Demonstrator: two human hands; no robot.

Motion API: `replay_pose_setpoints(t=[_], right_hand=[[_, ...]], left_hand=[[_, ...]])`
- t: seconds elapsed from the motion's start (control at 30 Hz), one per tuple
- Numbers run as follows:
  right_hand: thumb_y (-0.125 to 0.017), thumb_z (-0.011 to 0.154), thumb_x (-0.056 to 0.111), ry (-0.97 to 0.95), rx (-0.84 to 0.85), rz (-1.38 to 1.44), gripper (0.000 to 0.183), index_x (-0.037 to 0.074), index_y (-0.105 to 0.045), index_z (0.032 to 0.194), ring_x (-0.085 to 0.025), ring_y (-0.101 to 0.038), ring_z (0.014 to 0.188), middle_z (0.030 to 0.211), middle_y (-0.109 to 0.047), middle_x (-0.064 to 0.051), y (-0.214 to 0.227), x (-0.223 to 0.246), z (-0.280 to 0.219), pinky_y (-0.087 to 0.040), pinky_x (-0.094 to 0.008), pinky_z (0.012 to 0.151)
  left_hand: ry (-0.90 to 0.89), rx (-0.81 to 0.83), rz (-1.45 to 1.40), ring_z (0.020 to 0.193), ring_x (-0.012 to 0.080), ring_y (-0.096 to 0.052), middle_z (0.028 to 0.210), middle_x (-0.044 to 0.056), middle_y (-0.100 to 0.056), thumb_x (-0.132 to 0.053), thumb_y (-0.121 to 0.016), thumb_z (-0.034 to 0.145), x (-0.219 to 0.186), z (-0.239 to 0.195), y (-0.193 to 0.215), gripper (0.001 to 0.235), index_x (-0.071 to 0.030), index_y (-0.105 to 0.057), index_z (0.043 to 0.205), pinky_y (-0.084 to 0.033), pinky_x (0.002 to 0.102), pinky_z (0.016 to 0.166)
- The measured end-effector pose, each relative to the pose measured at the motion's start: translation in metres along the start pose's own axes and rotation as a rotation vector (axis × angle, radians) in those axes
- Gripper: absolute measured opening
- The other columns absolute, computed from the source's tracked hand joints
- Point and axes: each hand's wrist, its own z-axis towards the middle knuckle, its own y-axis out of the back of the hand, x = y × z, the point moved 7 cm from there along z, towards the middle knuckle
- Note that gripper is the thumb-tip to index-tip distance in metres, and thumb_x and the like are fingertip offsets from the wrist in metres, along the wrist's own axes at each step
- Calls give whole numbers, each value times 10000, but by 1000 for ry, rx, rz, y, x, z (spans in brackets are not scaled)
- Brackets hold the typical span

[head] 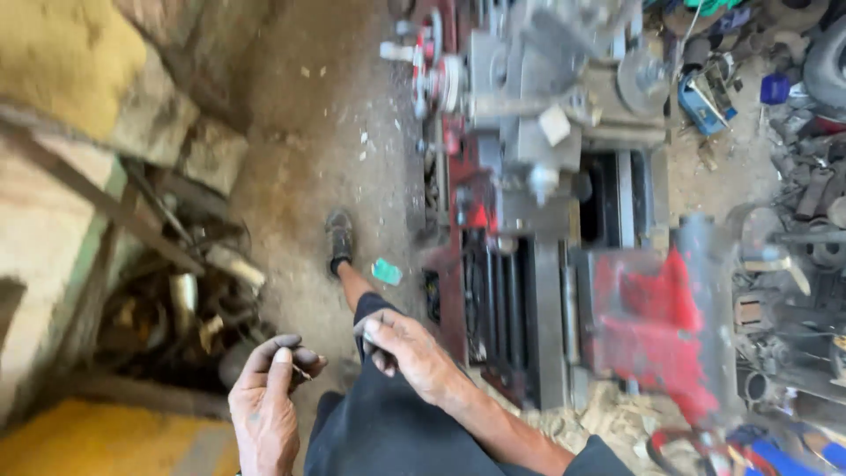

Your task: Adjusting components on a metal lathe using an adjustable wrench and sharpening a metal tool bit on a bench grinder.

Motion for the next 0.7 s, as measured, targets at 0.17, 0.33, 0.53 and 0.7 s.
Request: replay_pose_setpoints(t=[0.17,0.33,0.53,0.7], right_hand=[[-494,1043,382,1,-28,-70,319,97,-639,1057,-89,-555,652,870,-615,-17,16,98,98,-402,-216,558],[-529,1025,389,50,-138,-36,359,77,-700,1080,-84,-581,652,845,-631,-26,39,197,181,-416,-219,549],[-542,1022,404,76,-321,218,382,64,-706,1077,-94,-568,672,847,-600,-26,73,282,263,-409,-232,556],[-560,1034,275,243,-438,563,301,37,-681,1173,-114,-582,687,889,-614,-47,106,344,355,-396,-240,555]], left_hand=[[199,-39,-164,801,420,-705,898,302,-677,-2,-480,1034,-25,130,-60,218,120,-639,1122,-600,445,829],[159,85,-179,790,377,-692,877,274,-671,67,-447,964,-110,235,-148,247,111,-648,1102,-575,394,799],[134,267,97,667,148,-525,814,116,-625,115,-432,862,-197,327,-259,324,23,-704,1010,-435,240,663],[117,472,391,717,149,-560,847,76,-680,49,-387,850,-250,413,-358,406,-32,-722,1065,-447,274,657]])
